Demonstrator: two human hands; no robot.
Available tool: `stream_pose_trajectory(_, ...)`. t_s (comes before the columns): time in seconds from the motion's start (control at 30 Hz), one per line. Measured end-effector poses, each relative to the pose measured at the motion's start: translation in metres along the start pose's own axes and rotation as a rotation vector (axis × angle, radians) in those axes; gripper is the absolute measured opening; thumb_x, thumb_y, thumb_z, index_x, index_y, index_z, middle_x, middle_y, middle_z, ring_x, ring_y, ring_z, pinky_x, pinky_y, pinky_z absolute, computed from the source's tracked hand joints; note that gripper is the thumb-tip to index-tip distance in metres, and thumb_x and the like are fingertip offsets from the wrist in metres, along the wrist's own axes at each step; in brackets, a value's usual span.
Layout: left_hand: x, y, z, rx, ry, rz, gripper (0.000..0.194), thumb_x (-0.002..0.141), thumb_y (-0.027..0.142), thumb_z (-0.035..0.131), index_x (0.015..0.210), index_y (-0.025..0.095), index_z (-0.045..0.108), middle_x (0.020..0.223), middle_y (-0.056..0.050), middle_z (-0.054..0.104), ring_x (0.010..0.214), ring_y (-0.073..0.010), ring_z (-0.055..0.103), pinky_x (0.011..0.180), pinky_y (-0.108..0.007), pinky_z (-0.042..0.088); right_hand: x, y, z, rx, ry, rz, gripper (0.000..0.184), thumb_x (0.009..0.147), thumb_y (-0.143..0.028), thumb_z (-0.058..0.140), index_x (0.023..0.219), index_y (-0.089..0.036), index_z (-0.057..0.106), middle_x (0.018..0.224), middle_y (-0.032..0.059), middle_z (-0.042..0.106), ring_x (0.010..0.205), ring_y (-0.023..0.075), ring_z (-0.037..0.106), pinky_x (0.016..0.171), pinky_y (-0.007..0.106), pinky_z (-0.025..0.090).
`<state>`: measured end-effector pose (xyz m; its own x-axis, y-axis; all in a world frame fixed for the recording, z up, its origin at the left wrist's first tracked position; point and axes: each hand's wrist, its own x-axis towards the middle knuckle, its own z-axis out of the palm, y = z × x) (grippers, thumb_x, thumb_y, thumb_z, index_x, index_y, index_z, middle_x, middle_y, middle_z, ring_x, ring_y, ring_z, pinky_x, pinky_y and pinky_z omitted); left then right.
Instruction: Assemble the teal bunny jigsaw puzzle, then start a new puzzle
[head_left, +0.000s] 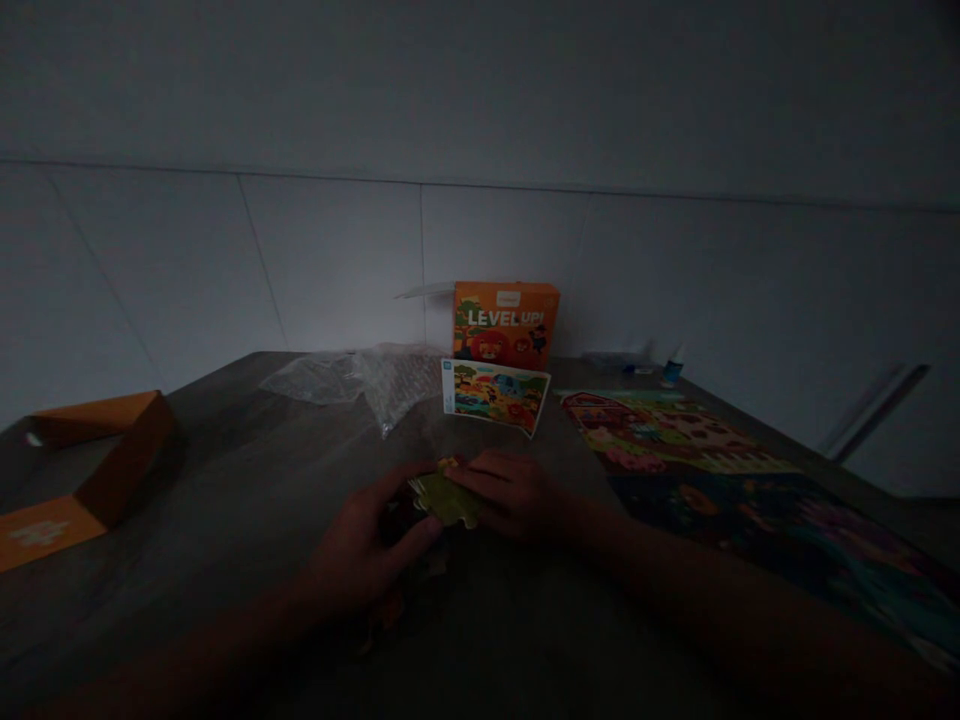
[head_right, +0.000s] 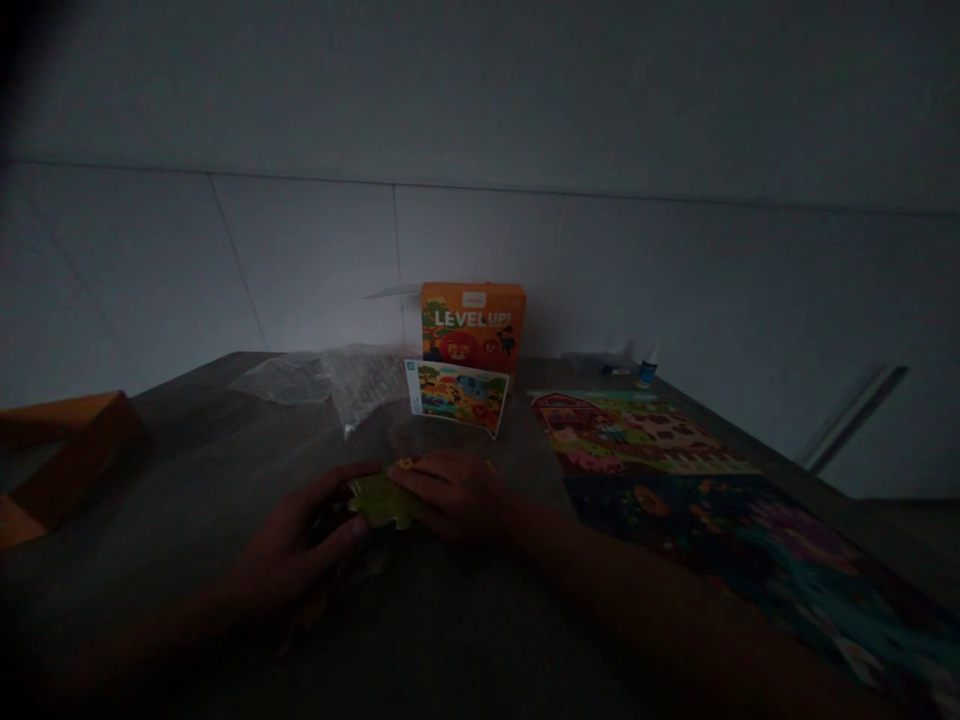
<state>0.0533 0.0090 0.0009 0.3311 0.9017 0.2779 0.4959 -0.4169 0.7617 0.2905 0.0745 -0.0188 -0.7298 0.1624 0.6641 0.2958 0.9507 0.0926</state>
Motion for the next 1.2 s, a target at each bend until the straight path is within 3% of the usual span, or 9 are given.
stream_pose_trajectory(0.2, -0.002, -0.004, 0.002, 0.054, 0.016, 0.002, 0.053, 0.085, 0.041, 0.061, 0.133, 0.020, 0.054, 0.099, -0.008, 0.074, 0.081, -0.0208, 0.070, 0.070, -0.032, 0.060, -0.001, -0.001, -0.002, 0.118, 0.030, 0.025, 0.050, 0.088, -0.018, 0.048, 0.138, -0.011, 0.052, 0.108, 0.0156, 0.066, 0.092, 0.0223, 0.064, 0.075, 0.036, 0.056)
stream_pose_trajectory(0.3, -0.002, -0.007, 0.004, 0.049, 0.018, 0.014, 0.053, 0.085, 0.036, 0.062, 0.135, 0.024, 0.050, 0.108, -0.007, 0.073, 0.089, -0.0211, 0.071, 0.075, -0.032, 0.060, -0.002, -0.002, -0.004, 0.222, 0.061, 0.044, 0.055, 0.084, -0.015, 0.046, 0.138, -0.012, 0.051, 0.113, 0.0165, 0.064, 0.097, 0.0232, 0.063, 0.078, 0.037, 0.057)
stream_pose_trajectory(0.43, -0.001, -0.011, 0.005, 0.012, 0.029, 0.034, 0.049, 0.086, 0.033, 0.060, 0.134, 0.026, 0.050, 0.120, -0.007, 0.070, 0.102, -0.0224, 0.069, 0.086, -0.034, 0.059, -0.003, -0.007, -0.004, 0.209, 0.079, 0.158, 0.050, 0.091, -0.023, 0.052, 0.140, -0.017, 0.049, 0.115, 0.0143, 0.066, 0.100, 0.0228, 0.065, 0.080, 0.035, 0.057)
stream_pose_trajectory(0.6, -0.001, -0.013, 0.005, 0.001, -0.011, 0.001, 0.052, 0.090, 0.036, 0.059, 0.138, 0.023, 0.046, 0.111, -0.008, 0.072, 0.095, -0.0227, 0.070, 0.079, -0.033, 0.059, -0.005, -0.008, 0.001, 0.165, 0.017, 0.246, 0.065, 0.093, -0.039, 0.058, 0.151, -0.019, 0.035, 0.125, 0.0155, 0.065, 0.106, 0.0248, 0.066, 0.084, 0.037, 0.057)
stream_pose_trajectory(0.77, 0.000, -0.014, 0.005, -0.018, -0.036, -0.004, 0.035, 0.092, 0.038, 0.057, 0.124, 0.023, 0.058, 0.112, -0.006, 0.072, 0.097, -0.0215, 0.069, 0.082, -0.031, 0.057, -0.003, -0.007, 0.000, 0.180, 0.017, 0.269, 0.049, 0.095, -0.039, 0.057, 0.139, -0.019, 0.049, 0.112, 0.0120, 0.070, 0.096, 0.0226, 0.068, 0.081, 0.034, 0.056)
stream_pose_trajectory(0.87, 0.001, -0.014, 0.005, 0.020, -0.039, -0.010, 0.033, 0.092, 0.039, 0.055, 0.119, 0.022, 0.062, 0.106, -0.006, 0.073, 0.090, -0.0206, 0.069, 0.078, -0.031, 0.056, -0.001, -0.009, -0.002, 0.202, 0.000, 0.299, 0.042, 0.095, -0.037, 0.057, 0.132, -0.018, 0.054, 0.114, 0.0124, 0.070, 0.101, 0.0232, 0.068, 0.083, 0.035, 0.055)
stream_pose_trajectory(1.03, 0.002, -0.011, 0.003, 0.110, -0.038, -0.001, 0.031, 0.092, 0.041, 0.052, 0.111, 0.019, 0.064, 0.086, -0.004, 0.071, 0.070, -0.0172, 0.064, 0.064, -0.027, 0.052, 0.000, -0.008, -0.002, 0.222, 0.015, 0.305, 0.038, 0.096, -0.037, 0.057, 0.129, -0.018, 0.055, 0.113, 0.0114, 0.071, 0.098, 0.0217, 0.068, 0.082, 0.034, 0.055)
stream_pose_trajectory(1.2, 0.003, -0.008, 0.004, 0.101, -0.034, -0.019, 0.031, 0.090, 0.041, 0.051, 0.106, 0.019, 0.065, 0.086, -0.004, 0.070, 0.073, -0.0177, 0.064, 0.066, -0.028, 0.052, 0.000, -0.007, -0.002, 0.241, 0.031, 0.293, 0.038, 0.094, -0.034, 0.059, 0.128, -0.017, 0.056, 0.110, 0.0110, 0.071, 0.096, 0.0204, 0.068, 0.080, 0.032, 0.055)
